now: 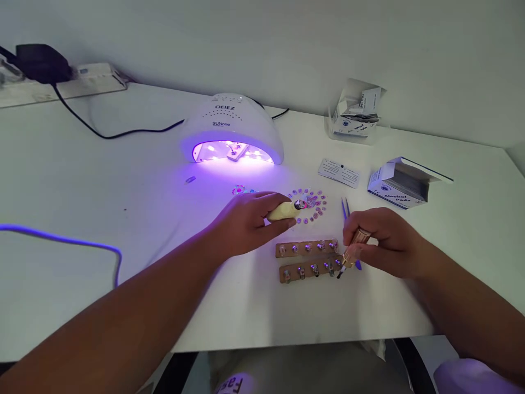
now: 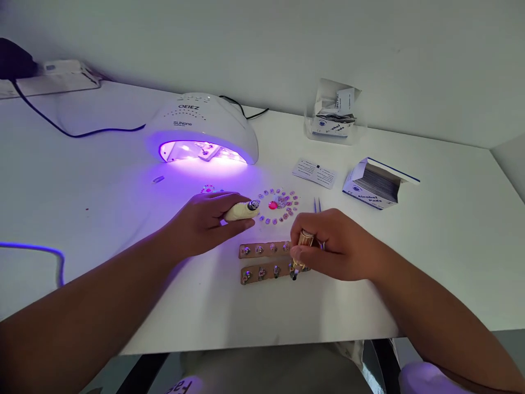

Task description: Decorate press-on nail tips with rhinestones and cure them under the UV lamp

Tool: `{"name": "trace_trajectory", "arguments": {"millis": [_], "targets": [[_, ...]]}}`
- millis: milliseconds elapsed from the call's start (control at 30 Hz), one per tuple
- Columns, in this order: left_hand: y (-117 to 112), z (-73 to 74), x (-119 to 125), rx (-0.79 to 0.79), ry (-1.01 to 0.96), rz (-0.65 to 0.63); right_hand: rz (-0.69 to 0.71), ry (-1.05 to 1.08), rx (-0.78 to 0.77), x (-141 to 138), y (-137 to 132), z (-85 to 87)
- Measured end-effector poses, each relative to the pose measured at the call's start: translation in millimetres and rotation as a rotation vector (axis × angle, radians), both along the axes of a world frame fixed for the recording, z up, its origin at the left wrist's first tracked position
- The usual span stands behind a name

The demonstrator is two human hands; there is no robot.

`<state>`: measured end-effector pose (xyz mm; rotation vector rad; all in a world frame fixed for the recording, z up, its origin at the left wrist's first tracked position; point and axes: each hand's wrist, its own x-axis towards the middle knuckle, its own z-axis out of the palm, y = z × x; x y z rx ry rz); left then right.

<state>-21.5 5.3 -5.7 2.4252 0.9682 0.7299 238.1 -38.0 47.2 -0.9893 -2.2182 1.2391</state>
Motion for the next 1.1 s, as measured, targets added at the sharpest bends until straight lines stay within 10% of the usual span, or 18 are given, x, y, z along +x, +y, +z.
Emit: {"name": "trace_trajectory", "arguments": {"millis": [1100], "targets": [[2.8, 0.5, -2.5, -0.058, 0.021, 0.063, -0.052, -0.137, 0.133, -2.8, 10.9, -9.3]]}}
